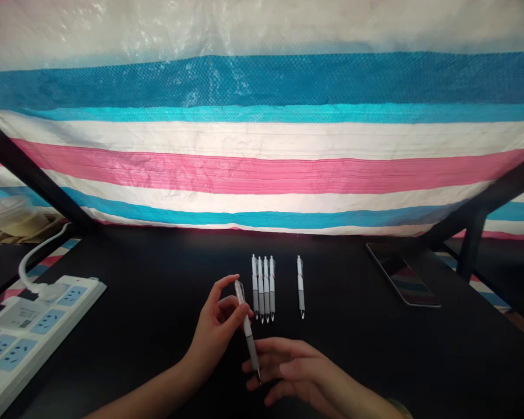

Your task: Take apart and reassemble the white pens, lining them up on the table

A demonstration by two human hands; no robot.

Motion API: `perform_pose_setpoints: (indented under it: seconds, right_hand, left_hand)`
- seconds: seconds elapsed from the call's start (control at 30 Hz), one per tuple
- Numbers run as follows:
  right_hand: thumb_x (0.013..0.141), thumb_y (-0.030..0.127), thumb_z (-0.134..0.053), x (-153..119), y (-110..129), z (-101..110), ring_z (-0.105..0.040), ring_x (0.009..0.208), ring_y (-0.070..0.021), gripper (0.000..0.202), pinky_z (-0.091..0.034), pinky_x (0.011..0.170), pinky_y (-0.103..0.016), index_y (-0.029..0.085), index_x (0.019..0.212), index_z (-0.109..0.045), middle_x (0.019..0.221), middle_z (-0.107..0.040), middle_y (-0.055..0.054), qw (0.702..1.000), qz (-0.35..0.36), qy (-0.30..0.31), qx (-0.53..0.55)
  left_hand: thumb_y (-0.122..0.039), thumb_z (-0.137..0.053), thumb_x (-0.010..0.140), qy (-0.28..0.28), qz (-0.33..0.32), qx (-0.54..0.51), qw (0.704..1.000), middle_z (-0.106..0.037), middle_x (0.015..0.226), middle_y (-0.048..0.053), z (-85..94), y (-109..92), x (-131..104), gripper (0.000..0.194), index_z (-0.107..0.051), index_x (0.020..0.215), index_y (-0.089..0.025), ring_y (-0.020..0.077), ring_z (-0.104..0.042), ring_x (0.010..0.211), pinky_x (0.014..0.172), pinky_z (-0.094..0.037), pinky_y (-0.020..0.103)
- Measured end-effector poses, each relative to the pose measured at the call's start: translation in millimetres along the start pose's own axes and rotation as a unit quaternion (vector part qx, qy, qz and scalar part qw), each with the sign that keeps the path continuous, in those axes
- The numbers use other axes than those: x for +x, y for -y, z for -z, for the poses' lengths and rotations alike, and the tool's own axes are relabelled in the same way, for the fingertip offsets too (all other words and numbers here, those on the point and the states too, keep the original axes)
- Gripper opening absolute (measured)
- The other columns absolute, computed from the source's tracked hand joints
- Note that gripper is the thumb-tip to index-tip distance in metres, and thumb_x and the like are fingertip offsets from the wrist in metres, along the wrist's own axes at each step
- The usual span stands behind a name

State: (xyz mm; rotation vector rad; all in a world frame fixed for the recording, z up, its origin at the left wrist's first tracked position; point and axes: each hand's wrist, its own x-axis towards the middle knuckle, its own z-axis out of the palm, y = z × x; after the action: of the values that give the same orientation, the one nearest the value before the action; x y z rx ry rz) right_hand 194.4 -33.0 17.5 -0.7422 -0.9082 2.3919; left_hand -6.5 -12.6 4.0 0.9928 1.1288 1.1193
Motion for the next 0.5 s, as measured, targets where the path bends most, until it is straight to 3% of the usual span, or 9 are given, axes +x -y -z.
perform_pose_setpoints:
  seconds: [0.23,0.4,0.5]
  right_hand:
    - [0.077,0.018,-0.059,0.0,-2.6,2.9,-0.064,0.107,-0.0278,0.045,-0.046,0.085,-0.037,0.014,0.122,-0.064,0.122,-0.066,-0.018,1.0,0.006,0.006,0.003]
    - [0.077,0.018,-0.06,0.2,-3.7,4.6,-0.064,0.106,-0.028,0.046,-0.046,0.084,-0.037,0.014,0.123,-0.064,0.124,-0.065,-0.018,1.0,0.009,0.001,-0.002]
    - [0.077,0.018,-0.061,0.9,-3.5,4.9,-0.064,0.106,-0.0282,0.046,-0.047,0.083,-0.036,0.015,0.123,-0.064,0.124,-0.065,-0.018,1.0,0.008,-0.001,-0.006]
  left_hand:
    - [-0.033,-0.068,0.083,-0.001,-0.005,0.004,1.0,-0.069,0.071,0.0,-1.0,-2.2,0.2,0.05,-0.044,0.125,-0.023,0.0142,-0.059,0.064,0.063,-0.046,0.025]
    - [-0.033,-0.068,0.084,-0.013,-0.009,-0.004,1.0,-0.069,0.073,-0.001,-1.3,-0.4,-0.6,0.06,-0.036,0.135,-0.026,0.0131,-0.059,0.062,0.062,-0.047,0.025]
    - [-0.033,-0.068,0.084,-0.006,-0.01,-0.015,1.0,-0.068,0.073,-0.001,-1.4,-0.1,-0.8,0.057,-0.038,0.132,-0.026,0.0138,-0.059,0.063,0.062,-0.048,0.025]
